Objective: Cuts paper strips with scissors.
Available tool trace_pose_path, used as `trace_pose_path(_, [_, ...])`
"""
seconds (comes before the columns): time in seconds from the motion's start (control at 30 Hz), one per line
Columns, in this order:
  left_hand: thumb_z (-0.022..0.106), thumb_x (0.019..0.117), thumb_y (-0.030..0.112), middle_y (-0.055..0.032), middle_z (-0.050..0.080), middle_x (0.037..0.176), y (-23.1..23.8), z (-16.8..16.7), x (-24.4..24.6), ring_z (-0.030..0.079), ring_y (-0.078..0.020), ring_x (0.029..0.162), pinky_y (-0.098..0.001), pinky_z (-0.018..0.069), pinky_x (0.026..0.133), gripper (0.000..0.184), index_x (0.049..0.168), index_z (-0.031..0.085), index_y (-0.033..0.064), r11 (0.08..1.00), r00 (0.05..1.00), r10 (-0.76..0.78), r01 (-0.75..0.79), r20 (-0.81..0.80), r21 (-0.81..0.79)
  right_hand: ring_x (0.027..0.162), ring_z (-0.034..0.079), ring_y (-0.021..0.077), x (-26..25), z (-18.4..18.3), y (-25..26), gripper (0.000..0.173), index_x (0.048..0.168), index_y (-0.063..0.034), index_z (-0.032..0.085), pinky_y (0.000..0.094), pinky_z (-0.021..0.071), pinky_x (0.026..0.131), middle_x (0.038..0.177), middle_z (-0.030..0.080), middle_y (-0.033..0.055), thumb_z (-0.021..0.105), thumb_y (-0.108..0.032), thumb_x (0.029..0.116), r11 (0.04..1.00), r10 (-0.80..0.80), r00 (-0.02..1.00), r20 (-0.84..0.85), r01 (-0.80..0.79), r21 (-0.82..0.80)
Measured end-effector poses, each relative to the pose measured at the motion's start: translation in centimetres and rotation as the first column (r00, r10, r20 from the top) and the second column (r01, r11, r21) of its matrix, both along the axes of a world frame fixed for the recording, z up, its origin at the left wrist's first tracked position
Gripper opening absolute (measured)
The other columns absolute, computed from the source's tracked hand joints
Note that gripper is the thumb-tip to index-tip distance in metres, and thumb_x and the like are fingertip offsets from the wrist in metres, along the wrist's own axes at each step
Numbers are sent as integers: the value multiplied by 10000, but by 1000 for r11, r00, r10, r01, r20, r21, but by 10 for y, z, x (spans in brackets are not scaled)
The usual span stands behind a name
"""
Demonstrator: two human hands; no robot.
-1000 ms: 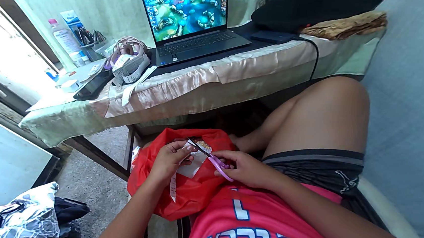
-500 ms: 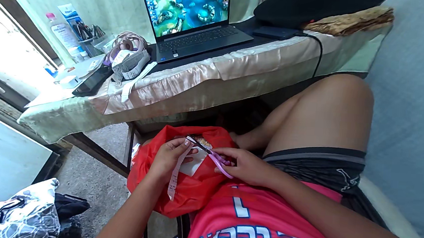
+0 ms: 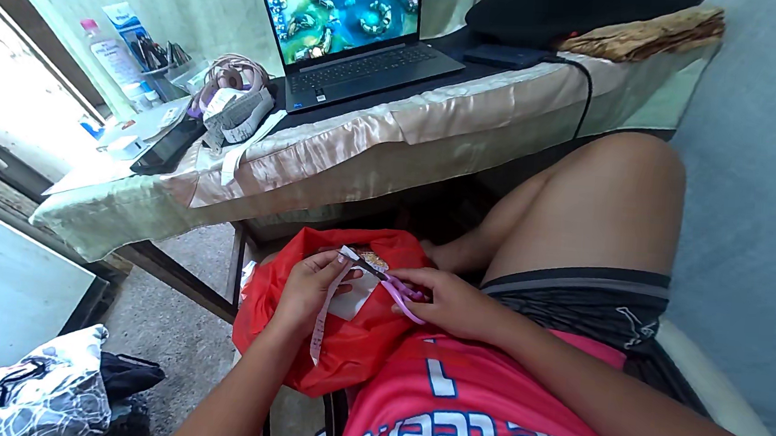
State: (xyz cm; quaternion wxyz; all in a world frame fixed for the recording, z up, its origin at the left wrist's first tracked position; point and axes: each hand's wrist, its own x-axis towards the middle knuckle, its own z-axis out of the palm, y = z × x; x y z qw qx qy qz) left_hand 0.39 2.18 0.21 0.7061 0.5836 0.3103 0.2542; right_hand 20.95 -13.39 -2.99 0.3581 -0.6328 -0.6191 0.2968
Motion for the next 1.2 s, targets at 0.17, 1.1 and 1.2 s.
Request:
trace_pose_path(0.17, [558,1061,136,-155,739,1086,-2,1,1,737,-264,975,-415,625,851,242,1181,686,-30,1000,1000,11,-11,-2,22,1034,655,55,0,2,0,519,1440,-184,597,265,543,924,1232,691,13,688,-395,974,1000,1,1000,-1,-1,-6])
trace_pose_path(1.1, [580,1050,130,-166,738,1080,0,0,0,744,-271,958,-420,634,846,240,1183,681,-43,999,1000,-8,9,-11,52,996,670,26,4,0,2,474,1416,-153,617,228,555,907,1170,713,-10,695,-334,985,998,51,991,-126,-53,-17])
trace_pose_path(1.2, [581,1049,128,-164,739,1075,-1,0,0,744,-267,951,-415,633,844,236,1179,682,-42,999,1000,-2,3,-14,48,991,671,22,4,0,2,469,1414,-147,618,223,553,906,1163,716,-10,694,-326,987,998,53,990,-130,-56,-21])
